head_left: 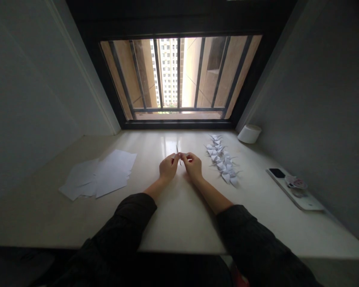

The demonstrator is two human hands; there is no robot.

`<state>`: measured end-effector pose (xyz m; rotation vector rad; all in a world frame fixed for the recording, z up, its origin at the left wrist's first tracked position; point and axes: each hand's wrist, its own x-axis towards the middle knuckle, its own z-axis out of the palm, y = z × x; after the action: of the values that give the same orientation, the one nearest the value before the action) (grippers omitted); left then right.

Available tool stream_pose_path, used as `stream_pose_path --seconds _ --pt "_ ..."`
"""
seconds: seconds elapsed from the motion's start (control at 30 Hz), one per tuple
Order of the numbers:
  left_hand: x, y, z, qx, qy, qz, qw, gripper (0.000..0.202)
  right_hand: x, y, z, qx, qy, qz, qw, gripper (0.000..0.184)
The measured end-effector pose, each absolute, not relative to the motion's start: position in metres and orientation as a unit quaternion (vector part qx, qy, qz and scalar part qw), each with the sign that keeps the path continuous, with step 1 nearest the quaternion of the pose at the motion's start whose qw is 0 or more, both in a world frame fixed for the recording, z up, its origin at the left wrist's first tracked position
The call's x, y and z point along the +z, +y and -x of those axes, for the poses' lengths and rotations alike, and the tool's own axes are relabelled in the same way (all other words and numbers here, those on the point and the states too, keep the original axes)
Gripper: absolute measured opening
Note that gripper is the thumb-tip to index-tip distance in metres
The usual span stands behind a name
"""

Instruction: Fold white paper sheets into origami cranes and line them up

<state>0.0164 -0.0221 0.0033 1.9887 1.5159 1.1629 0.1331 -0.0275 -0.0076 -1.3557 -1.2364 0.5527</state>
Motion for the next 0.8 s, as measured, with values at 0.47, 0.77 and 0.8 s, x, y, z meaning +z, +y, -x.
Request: stream_pose_path --seconds 0.47,0.77,0.8 --pt "0.004 -0.023 -0.017 0.478 0.474 -0.697 0.248 0.046 -0.01 -0.029 -0.127 0.336 -0.528 0.511 0.59 0.041" --pt "0.009 -0.025 -0.027 0.545 0.417 -0.59 0.426 0.05 -0.012 -0.027 -0.125 0.351 -0.504 0.47 0.634 0.044" --pt "0.01 -0.026 -0.028 0.549 0.415 -0.578 0.439 0.051 -0.012 -0.026 -0.124 0.355 -0.497 0.468 0.638 0.044"
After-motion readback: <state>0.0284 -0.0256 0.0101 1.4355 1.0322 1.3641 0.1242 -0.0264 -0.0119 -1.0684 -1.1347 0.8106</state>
